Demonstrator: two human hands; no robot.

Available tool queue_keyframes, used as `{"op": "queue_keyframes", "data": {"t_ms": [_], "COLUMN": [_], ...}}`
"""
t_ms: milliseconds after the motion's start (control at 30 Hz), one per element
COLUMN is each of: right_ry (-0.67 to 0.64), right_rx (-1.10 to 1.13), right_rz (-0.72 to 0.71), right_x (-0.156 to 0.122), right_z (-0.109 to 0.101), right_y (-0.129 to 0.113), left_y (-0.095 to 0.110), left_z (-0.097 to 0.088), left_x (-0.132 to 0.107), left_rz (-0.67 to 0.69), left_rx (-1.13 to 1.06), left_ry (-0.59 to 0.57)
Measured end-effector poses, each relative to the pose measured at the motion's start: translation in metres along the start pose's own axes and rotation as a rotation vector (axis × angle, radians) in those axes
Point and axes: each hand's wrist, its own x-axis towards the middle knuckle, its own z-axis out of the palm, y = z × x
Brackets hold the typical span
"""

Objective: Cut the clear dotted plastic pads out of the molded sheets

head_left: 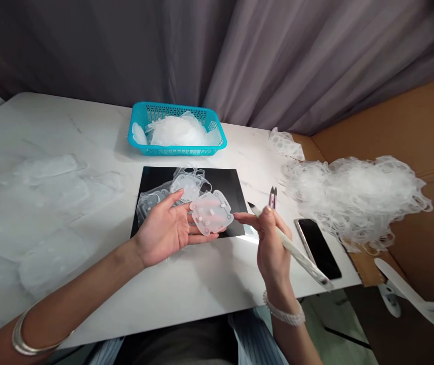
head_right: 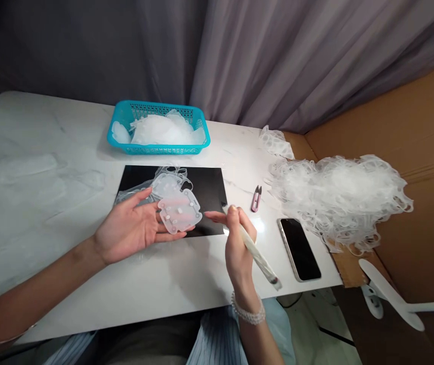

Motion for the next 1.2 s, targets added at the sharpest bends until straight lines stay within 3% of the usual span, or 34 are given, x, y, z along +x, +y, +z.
{"op": "queue_keyframes", "data": {"t_ms": [133,267,433,600,767,1000,1200], "right_ry": [-0.18,-0.218,-0.165,-0.043,-0.32,0.033,0.051], "right_rx": [0.076,0.135,0.173,-0.03,-0.178,-0.047,-0.02], "right_rz": [0.104,0.126,0.094,-0.074,-0.159,-0.159,-0.112], "right_x": [0.001,0.001,0.003,-0.006,-0.021,-0.006,-0.004], "right_z": [0.01,0.015,0.013,0.014,0.025,0.003,-0.007], "right_y": [0.0,-0.005,-0.007,-0.007,-0.011,-0.012,-0.004], "left_y": [0.0,0.0,-0.002,-0.006,-0.008,-0.006,-0.006], "left_z": [0.002,0.0,-0.003,-0.007,-0.005,-0.008,-0.006], "left_x": [0.0,0.0,0.003,0.005,0.007,0.006,0.007], "left_rz": [-0.017,-0.033,-0.005,0.051,0.026,0.047,0.062], "left_rx": [-0.006,-0.012,0.049,0.199,0.161,0.02,0.031], "left_ry": [0.014,0.04,0.049,0.139,0.088,0.046,0.055]}}
